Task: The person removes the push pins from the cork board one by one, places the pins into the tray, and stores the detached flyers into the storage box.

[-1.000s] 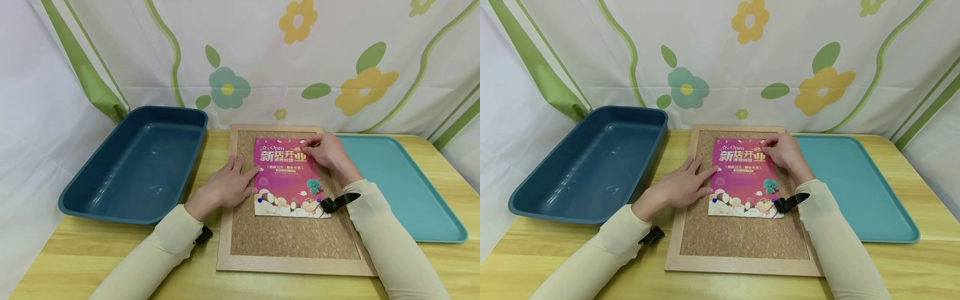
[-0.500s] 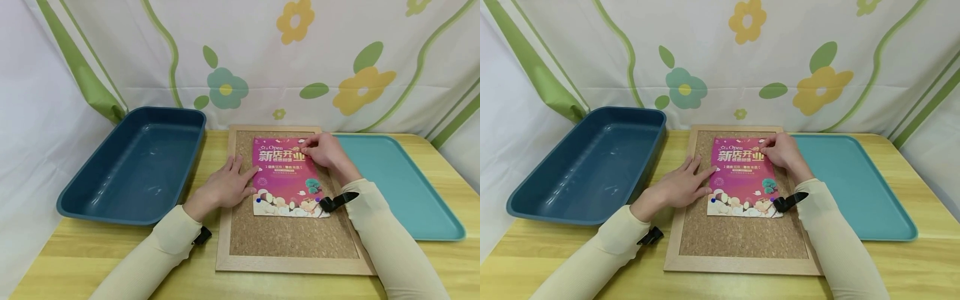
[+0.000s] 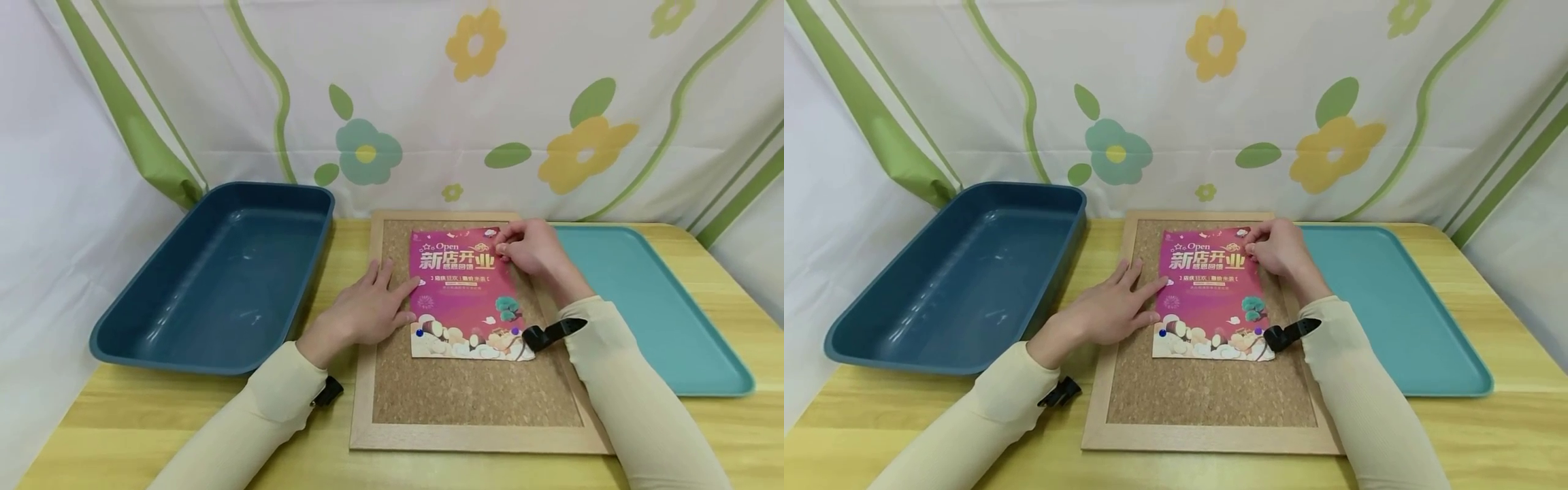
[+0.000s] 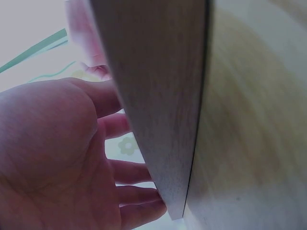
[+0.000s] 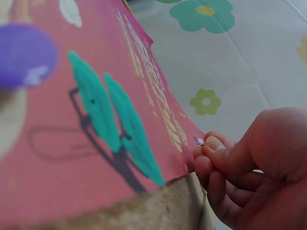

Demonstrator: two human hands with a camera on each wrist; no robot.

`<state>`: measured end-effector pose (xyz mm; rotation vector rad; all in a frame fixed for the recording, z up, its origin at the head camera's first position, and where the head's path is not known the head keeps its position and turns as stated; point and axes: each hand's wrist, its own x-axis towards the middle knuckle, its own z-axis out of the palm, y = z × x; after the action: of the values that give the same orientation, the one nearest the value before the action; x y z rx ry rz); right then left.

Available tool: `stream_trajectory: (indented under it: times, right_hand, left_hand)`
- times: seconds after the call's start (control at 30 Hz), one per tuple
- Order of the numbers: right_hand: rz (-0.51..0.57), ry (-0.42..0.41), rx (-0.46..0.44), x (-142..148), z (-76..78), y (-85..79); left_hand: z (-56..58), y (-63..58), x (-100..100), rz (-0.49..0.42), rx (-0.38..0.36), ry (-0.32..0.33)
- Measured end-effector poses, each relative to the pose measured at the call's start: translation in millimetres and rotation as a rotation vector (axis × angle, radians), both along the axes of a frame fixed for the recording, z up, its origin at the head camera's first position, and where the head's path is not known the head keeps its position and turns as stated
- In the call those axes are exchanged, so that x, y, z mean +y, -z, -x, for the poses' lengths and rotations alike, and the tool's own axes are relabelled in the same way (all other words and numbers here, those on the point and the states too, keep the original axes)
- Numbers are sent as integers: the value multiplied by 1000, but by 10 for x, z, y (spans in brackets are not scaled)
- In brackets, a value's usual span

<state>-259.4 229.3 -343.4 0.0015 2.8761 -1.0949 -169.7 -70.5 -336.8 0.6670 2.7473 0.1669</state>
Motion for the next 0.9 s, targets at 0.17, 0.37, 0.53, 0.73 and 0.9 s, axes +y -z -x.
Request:
stream_trajectory:
  times: [0.17, 0.37, 0.53, 0.73, 0.9]
  right_hand:
    - [8, 4, 11, 9, -5, -40]
    - [10, -7, 26, 14, 29, -102]
    - [38, 6, 28, 58, 20, -130]
    - [59, 40, 70, 186, 7, -190]
    - [67, 58, 71, 318, 22, -242]
  left_hand:
    - [8, 14, -22, -4, -3, -7]
    - [15, 31, -63, -7, 9, -18]
    - [-11, 38, -96, -13, 8, -23]
    - [-17, 46, -101, -15, 16, -20]
    - [-12, 30, -86, -20, 20, -16]
